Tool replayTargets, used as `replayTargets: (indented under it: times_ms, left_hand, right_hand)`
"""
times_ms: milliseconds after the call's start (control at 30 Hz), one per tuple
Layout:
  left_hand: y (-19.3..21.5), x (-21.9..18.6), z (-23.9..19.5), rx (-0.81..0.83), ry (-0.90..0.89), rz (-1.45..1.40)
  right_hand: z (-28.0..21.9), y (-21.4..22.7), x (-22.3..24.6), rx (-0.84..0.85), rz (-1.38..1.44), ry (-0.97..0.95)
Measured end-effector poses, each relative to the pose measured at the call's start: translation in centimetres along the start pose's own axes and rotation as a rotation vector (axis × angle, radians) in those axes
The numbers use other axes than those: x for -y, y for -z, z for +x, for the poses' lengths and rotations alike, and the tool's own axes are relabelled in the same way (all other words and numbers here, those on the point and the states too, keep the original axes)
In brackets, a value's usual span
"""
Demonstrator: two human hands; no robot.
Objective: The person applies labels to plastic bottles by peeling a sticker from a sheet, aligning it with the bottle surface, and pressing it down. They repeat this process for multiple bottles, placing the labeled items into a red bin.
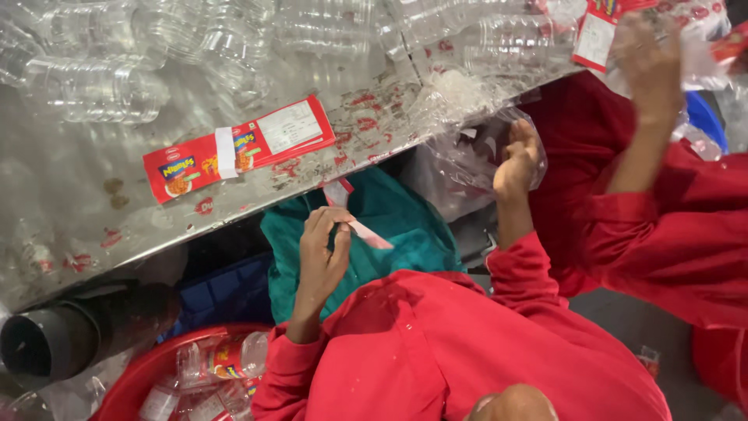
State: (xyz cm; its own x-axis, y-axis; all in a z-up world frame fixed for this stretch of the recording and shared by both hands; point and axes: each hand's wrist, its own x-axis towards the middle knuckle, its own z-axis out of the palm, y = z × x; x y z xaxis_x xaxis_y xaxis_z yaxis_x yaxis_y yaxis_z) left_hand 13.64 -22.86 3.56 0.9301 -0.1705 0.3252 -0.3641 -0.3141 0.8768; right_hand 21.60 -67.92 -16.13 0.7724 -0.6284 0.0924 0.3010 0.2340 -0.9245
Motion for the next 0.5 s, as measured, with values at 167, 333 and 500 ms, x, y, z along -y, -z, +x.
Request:
replayTargets:
  times_ms: [167, 333, 500]
  left_hand:
    - [-2.1, 2.2, 1.8, 0.262, 0.034, -0.601]
    - [-4.8, 3.4, 5.2, 0.366, 0.092, -0.980]
    - [-0.5, 8.8, 15.3, -0.263, -0.190, -0.138]
  right_hand:
    - [-8.3, -10.8, 7.5, 0.410, 0.097, -0.165]
    - [-14.9, -18.9, 13.0, 1.100, -0.083, -0.261]
    - [-13.9, -17.3, 10.5, 0.773, -0.361, -0.258]
